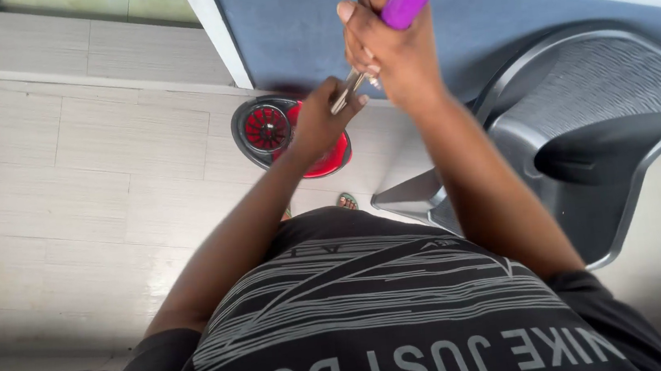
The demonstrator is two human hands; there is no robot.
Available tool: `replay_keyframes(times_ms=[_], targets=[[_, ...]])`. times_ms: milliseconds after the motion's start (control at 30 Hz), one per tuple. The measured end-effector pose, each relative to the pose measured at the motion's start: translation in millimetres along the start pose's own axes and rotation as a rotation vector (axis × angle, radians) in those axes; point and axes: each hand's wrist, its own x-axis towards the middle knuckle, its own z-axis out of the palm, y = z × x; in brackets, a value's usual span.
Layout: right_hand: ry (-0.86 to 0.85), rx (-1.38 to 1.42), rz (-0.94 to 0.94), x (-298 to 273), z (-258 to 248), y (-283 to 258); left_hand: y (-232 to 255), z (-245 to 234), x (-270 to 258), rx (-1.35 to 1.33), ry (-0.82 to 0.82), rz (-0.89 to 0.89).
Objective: Mopping the floor using a bucket and mop.
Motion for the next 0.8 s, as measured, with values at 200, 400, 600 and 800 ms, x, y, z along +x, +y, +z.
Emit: replay_keyframes(times_ms=[200, 400, 600, 800], targets=[[0.279, -0.135, -0.019, -2.5, 25.2, -9.2, -34.9, 8.9, 2.5, -0.087, 0.274, 0.036], [-0.234, -0.183, -0.116, 5.6, -1.9, -27.2, 27.7, -45.9, 9.1, -0.154, -0.256, 0.081], [-0.043, -0.049, 0.056, 19.8, -12.6, 52.4, -22.4, -29.0, 8.5, -0.209, -0.128, -0.119], [0.490, -0.128, -0.022, 18.7, 3.1, 9.9, -68.4, -32.2, -38.4, 0.091, 0.272, -0.274]])
